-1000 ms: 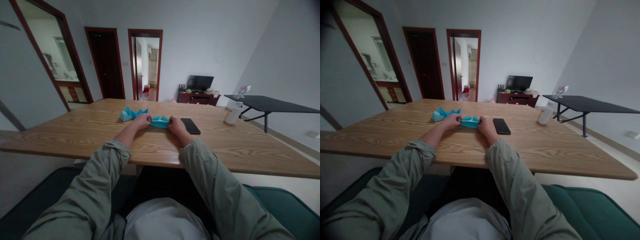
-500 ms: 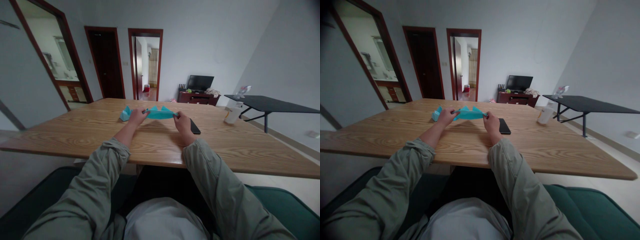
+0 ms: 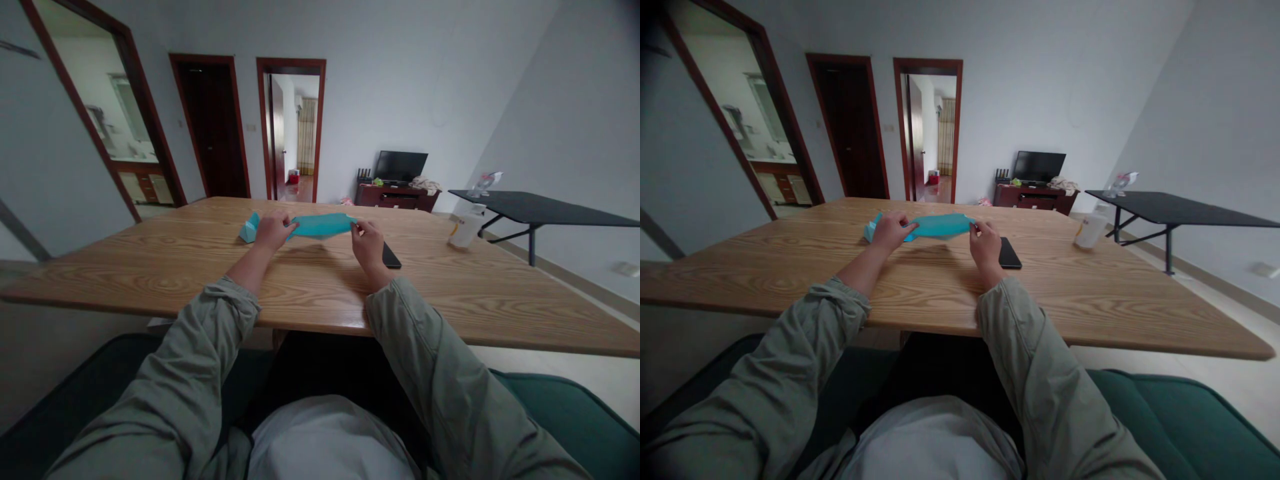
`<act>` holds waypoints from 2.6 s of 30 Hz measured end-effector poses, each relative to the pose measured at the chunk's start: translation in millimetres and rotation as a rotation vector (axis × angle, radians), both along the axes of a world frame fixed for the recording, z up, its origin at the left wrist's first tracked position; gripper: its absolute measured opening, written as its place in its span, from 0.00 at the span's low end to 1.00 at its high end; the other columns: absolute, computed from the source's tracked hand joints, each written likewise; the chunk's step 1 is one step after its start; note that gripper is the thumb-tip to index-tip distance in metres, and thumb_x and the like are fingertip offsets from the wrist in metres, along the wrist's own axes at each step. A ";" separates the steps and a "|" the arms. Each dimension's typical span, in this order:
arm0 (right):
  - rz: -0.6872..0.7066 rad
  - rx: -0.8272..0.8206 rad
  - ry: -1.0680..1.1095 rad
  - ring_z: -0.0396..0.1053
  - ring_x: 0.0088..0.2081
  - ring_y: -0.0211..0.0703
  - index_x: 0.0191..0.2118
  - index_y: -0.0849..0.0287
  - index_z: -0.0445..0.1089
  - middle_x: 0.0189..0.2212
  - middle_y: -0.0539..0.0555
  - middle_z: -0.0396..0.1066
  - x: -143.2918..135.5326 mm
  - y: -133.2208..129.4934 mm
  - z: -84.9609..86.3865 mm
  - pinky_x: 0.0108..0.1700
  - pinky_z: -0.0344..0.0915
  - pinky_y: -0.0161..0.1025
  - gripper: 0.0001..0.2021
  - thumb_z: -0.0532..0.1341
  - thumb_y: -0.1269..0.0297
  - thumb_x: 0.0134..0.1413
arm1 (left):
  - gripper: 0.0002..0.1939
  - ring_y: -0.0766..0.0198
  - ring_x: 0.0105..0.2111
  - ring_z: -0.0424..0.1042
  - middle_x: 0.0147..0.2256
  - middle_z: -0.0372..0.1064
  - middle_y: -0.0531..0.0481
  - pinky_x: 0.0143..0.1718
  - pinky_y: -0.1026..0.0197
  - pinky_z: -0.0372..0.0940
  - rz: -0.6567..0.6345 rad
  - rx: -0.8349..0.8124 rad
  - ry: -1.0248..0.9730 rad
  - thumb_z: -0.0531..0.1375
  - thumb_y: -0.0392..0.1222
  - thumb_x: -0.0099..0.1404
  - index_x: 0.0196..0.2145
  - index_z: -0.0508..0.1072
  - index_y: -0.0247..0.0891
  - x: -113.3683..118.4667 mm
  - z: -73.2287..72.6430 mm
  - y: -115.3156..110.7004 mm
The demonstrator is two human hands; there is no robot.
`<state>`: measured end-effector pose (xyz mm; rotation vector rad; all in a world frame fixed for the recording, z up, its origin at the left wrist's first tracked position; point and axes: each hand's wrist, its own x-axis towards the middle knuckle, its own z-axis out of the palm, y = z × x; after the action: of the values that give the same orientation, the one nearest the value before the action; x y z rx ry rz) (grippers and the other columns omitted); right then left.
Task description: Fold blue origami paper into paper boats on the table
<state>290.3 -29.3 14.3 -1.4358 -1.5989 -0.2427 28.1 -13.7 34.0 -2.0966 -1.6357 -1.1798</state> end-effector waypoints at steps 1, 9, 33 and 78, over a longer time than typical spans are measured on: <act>0.023 0.001 -0.010 0.66 0.38 0.46 0.43 0.60 0.74 0.38 0.58 0.70 -1.2 -0.6 -0.2 0.42 0.59 0.38 0.18 0.49 0.58 0.65 | 0.11 0.55 0.41 0.67 0.36 0.71 0.44 0.44 0.56 0.60 -0.005 0.031 0.047 0.63 0.49 0.59 0.30 0.72 0.38 5.2 1.1 -3.9; 0.218 0.025 -0.194 0.65 0.45 0.46 0.48 0.57 0.74 0.43 0.59 0.67 -21.6 -10.0 1.1 0.49 0.60 0.39 0.17 0.50 0.61 0.65 | 0.20 0.55 0.46 0.68 0.44 0.71 0.46 0.49 0.55 0.59 -0.218 -0.010 0.133 0.61 0.45 0.62 0.51 0.68 0.40 54.1 2.1 -26.7; 0.286 -0.272 0.504 0.71 0.48 0.47 0.67 0.64 0.46 0.55 0.67 0.66 -19.2 10.9 -8.7 0.46 0.67 0.40 0.35 0.54 0.57 0.58 | 0.13 0.68 0.26 0.63 0.26 0.60 0.56 0.30 0.66 0.57 -0.141 0.385 -0.624 0.50 0.53 0.71 0.41 0.62 0.40 21.7 8.6 -7.7; -0.128 -0.524 -0.211 0.66 0.52 0.58 0.58 0.52 0.66 0.54 0.63 0.65 6.9 -0.9 -14.1 0.48 0.64 0.49 0.24 0.58 0.61 0.54 | 0.26 0.54 0.45 0.72 0.51 0.71 0.42 0.44 0.59 0.64 0.070 -0.506 -0.002 0.63 0.46 0.57 0.54 0.68 0.41 -43.5 -31.4 38.5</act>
<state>297.2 -30.2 0.2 -1.9691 -1.8279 -0.0466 -15.4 24.8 2.6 -2.2837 -2.1663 -0.8028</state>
